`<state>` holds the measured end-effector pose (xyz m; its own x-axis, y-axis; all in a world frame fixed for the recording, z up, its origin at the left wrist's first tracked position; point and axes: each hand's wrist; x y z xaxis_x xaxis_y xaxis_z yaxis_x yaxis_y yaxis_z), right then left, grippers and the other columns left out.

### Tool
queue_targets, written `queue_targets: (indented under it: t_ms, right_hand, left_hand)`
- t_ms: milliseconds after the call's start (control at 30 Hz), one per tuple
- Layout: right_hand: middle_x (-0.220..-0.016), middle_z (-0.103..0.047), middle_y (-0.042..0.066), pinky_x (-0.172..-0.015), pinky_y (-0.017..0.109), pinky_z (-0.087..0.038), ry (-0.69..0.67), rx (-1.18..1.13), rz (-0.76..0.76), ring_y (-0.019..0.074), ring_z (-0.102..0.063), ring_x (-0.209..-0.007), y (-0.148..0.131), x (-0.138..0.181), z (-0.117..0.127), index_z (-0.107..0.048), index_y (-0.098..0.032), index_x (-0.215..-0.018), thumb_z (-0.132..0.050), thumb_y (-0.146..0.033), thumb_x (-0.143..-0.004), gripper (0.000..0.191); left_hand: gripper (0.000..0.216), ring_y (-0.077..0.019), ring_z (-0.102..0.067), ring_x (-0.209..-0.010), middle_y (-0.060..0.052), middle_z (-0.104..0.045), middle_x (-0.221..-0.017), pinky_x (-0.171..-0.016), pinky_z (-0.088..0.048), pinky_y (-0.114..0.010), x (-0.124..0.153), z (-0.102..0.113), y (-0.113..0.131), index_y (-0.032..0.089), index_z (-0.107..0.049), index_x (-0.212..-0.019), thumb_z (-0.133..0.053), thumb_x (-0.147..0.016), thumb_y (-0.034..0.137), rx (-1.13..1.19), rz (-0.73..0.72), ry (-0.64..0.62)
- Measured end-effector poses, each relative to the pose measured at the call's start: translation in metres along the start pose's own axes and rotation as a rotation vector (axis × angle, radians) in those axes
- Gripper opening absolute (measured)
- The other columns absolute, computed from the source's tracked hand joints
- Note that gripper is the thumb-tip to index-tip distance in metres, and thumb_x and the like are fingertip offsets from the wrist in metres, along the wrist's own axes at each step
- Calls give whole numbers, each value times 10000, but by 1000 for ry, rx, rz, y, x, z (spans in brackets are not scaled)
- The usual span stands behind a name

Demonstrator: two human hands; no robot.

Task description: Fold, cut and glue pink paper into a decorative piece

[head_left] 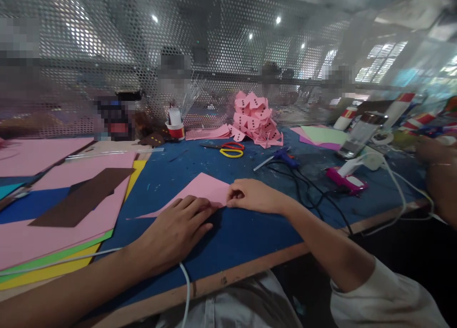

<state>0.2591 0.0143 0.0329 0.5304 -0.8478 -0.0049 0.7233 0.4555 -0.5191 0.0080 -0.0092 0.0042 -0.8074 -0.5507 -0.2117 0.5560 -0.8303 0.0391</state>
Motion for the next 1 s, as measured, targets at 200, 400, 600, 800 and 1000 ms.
queue_targets:
  t_ms: [200, 400, 600, 800, 1000]
  right_hand:
    - [-932, -707, 30, -698, 237, -388, 25, 30, -33, 156, -620, -843, -1, 1, -2, -735, -179, -915, -684, -262, -873, 106]
    - [-904, -694, 23, -677, 234, -379, 34, 30, -48, 144, -603, -802, -1, -1, -4, -722, -181, -882, -686, -285, -873, 110]
    - [-892, -684, 20, -659, 235, -370, 26, 37, -52, 142, -592, -788, -2, -1, -3, -716, -181, -875, -695, -299, -871, 120]
    - [-900, -681, 29, -657, 238, -373, 39, 68, -80, 148, -600, -790, -1, 0, -1, -716, -183, -857, -713, -350, -863, 167]
    - [-900, -687, 32, -670, 236, -385, 21, 69, -74, 150, -613, -795, -2, -2, -1, -729, -180, -860, -701, -335, -866, 159]
  left_hand:
    - [364, -265, -536, -1158, -91, -615, -1297, -998, -464, -458, 2, -2, -1, 224, -584, -1342, -455, -1031, 362, 28, 26, -4]
    - [414, -259, -529, -1173, -97, -595, -1337, -1009, -463, -452, 0, -1, -1, 230, -527, -1414, -458, -1030, 368, 66, -1, -13]
    - [459, -270, -520, -1185, -96, -580, -1355, -1008, -458, -465, -2, 0, 0, 256, -493, -1455, -454, -1026, 417, 44, 12, -40]
    - [467, -267, -520, -1184, -93, -582, -1347, -994, -457, -441, -1, -1, -2, 271, -481, -1464, -448, -1026, 429, 33, -2, -40]
    - [472, -272, -509, -1195, -89, -570, -1365, -1001, -446, -461, -3, 1, -1, 279, -465, -1474, -428, -1031, 436, 27, 11, -63]
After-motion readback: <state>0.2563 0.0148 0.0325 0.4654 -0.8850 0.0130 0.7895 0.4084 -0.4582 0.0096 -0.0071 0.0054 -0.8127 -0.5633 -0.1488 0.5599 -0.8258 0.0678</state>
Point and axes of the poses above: each hand's wrist, its own x-axis away from the middle knuckle, its own z-axis out of the back of the hand, y = z × x
